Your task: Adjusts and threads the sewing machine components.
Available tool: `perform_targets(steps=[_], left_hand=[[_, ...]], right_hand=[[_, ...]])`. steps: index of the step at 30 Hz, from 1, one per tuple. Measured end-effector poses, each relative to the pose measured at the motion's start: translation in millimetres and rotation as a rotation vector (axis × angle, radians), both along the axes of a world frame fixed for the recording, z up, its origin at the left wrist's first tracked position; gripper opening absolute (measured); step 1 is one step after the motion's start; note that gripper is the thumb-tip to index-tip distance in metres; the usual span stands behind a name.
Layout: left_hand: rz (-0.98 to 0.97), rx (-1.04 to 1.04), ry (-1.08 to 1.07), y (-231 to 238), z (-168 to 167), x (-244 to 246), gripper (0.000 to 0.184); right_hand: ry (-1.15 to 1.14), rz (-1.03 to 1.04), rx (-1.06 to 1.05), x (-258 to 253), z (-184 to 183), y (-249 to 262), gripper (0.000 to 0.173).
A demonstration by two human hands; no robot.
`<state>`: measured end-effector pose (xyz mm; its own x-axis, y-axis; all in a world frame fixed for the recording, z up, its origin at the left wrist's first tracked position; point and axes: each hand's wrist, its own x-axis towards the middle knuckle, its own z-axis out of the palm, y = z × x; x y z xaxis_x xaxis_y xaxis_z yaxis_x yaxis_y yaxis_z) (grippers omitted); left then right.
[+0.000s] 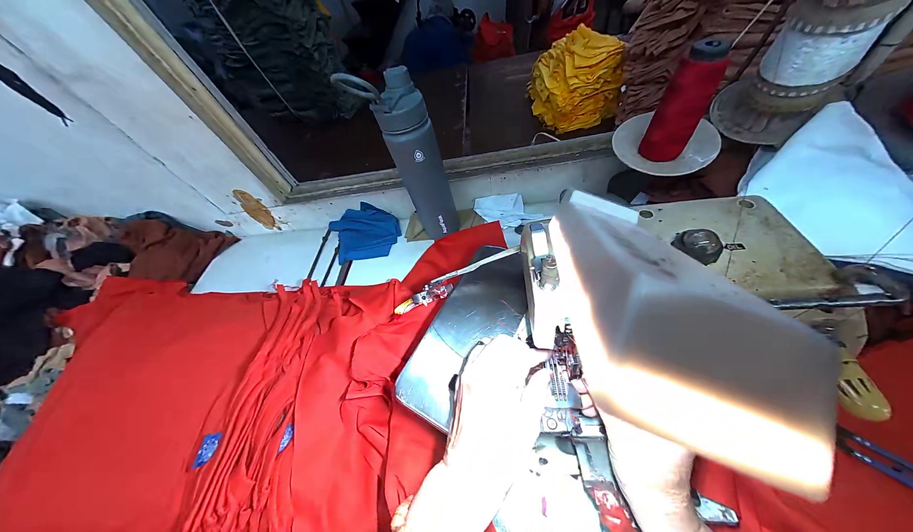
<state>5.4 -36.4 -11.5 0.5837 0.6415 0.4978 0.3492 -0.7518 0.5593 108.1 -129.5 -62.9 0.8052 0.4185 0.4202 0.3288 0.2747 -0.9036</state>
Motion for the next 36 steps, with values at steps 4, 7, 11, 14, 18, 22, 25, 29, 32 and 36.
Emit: perform_targets(steps=[4, 7, 11, 14, 18, 22, 25, 29, 32, 36], left_hand=[[0.017, -0.040, 0.028, -3.7, 2.5, 6.2, 0.013], [0.029, -0.060, 0.035, -5.6, 3.4, 7.5, 0.013], [0.029, -0.065, 0.039, -6.9, 2.6, 8.0, 0.014], [0.031, -0.062, 0.035, -6.7, 1.3, 7.8, 0.014], [0.025, -0.078, 0.039, -7.1, 1.5, 7.4, 0.014], [0.032, -0.085, 0.047, -6.8, 0.9, 7.5, 0.014], [0.050, -0.091, 0.053, -7.6, 2.4, 9.0, 0.014], [0.081, -0.093, 0.073, -8.9, 4.0, 10.3, 0.014], [0.094, -0.062, 0.083, -8.0, 2.2, 11.6, 0.016], [0.108, 0.014, 0.111, -9.2, 1.2, 13.3, 0.018]], right_hand=[[-0.009, 0.011, 0.018, -0.1, -1.7, 0.5, 0.007], [-0.013, 0.004, 0.012, 0.5, -3.8, 0.7, 0.007], [-0.024, -0.006, -0.005, 0.2, -2.3, 0.5, 0.006], [-0.016, -0.002, 0.000, 0.2, -2.1, 0.4, 0.004], [-0.012, 0.012, 0.017, -0.2, -1.8, 0.2, 0.004], [-0.029, 0.002, 0.013, -0.1, -1.5, 1.4, 0.003], [-0.031, -0.006, 0.002, -0.4, -2.4, 1.4, 0.005], [-0.016, 0.002, 0.012, -0.9, -2.6, 1.7, 0.004], [-0.026, -0.001, 0.010, -1.3, -3.1, 2.5, 0.005], [-0.047, -0.009, 0.004, -1.8, -3.7, 1.2, 0.004]])
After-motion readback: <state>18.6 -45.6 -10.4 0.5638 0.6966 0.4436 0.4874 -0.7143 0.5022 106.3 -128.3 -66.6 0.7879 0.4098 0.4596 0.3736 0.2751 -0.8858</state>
